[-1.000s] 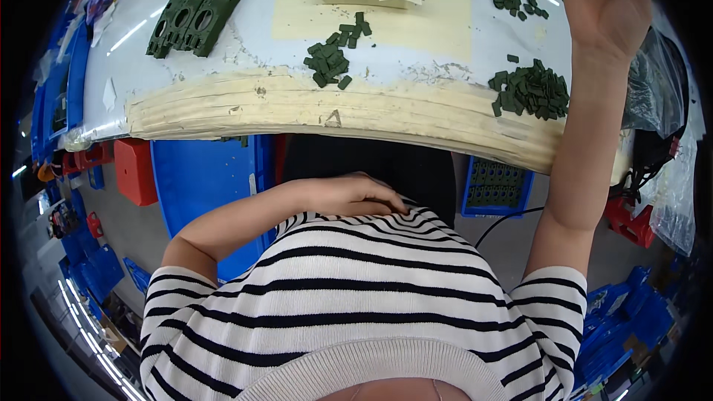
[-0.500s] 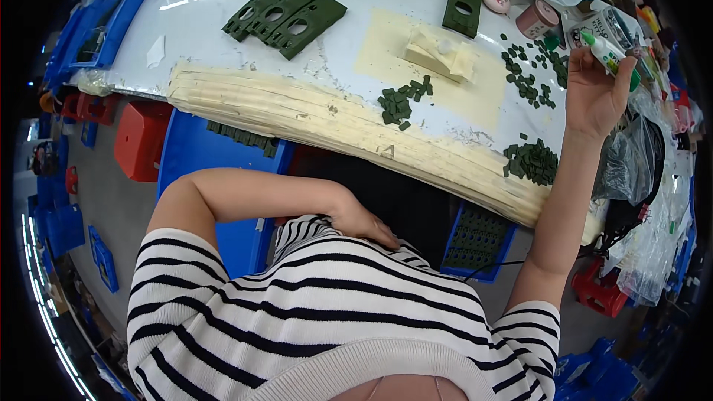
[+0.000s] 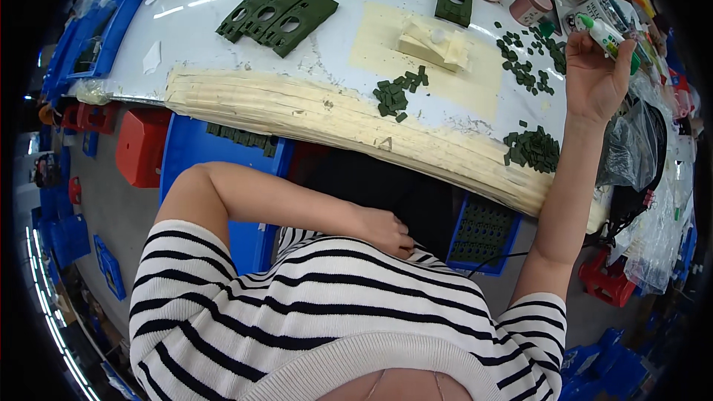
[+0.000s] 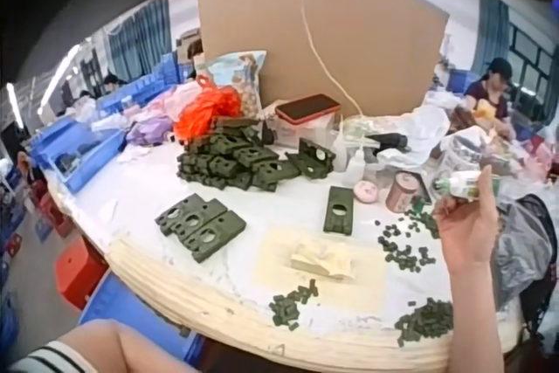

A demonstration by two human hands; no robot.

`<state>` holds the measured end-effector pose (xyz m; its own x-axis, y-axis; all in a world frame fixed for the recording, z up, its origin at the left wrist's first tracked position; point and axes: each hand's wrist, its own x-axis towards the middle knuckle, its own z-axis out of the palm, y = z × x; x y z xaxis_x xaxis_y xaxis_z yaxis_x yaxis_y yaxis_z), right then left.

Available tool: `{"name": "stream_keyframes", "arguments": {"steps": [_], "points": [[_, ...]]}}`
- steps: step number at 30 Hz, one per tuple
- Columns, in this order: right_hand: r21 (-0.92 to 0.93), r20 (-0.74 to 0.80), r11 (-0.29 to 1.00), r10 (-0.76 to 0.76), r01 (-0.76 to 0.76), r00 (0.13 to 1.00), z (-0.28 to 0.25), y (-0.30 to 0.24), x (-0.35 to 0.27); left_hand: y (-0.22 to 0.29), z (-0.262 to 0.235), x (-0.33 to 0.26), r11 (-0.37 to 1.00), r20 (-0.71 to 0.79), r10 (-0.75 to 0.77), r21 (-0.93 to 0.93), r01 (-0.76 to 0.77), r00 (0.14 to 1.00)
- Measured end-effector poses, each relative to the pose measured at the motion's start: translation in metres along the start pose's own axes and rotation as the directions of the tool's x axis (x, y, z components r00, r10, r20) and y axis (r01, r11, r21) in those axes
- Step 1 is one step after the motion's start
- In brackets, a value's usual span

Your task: Assembling toy tanks by applying glue and attaching small components.

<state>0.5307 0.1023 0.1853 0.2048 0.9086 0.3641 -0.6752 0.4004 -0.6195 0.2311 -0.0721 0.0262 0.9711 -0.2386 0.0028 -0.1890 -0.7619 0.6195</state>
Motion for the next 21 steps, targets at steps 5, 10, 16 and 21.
{"name": "stream_keyframes", "arguments": {"steps": [5, 10, 16, 21], "points": [[0.014, -0.039, 1.0, 0.007, -0.007, 0.999, 0.003, -0.001, -0.002, -0.003, 0.0, 0.012, 0.989, -0.127, 0.103, 0.12, -0.088, 0.987], [-0.007, 0.026, 0.998, 0.061, -0.061, 0.998, -0.005, -0.003, 0.002, 0.0, -0.009, 0.027, 0.998, -0.016, -0.06, -0.026, 0.06, 0.998], [-0.049, -0.006, 0.998, 0.039, -0.039, 0.999, -0.002, -0.001, -0.001, 0.0, -0.029, 0.041, 0.984, 0.146, -0.015, -0.176, 0.041, 0.989], [-0.055, -0.032, 0.998, 0.024, -0.026, 0.999, -0.003, -0.002, 0.0, -0.008, -0.027, 0.059, 0.99, 0.212, 0.114, -0.104, -0.094, 0.971]]}}
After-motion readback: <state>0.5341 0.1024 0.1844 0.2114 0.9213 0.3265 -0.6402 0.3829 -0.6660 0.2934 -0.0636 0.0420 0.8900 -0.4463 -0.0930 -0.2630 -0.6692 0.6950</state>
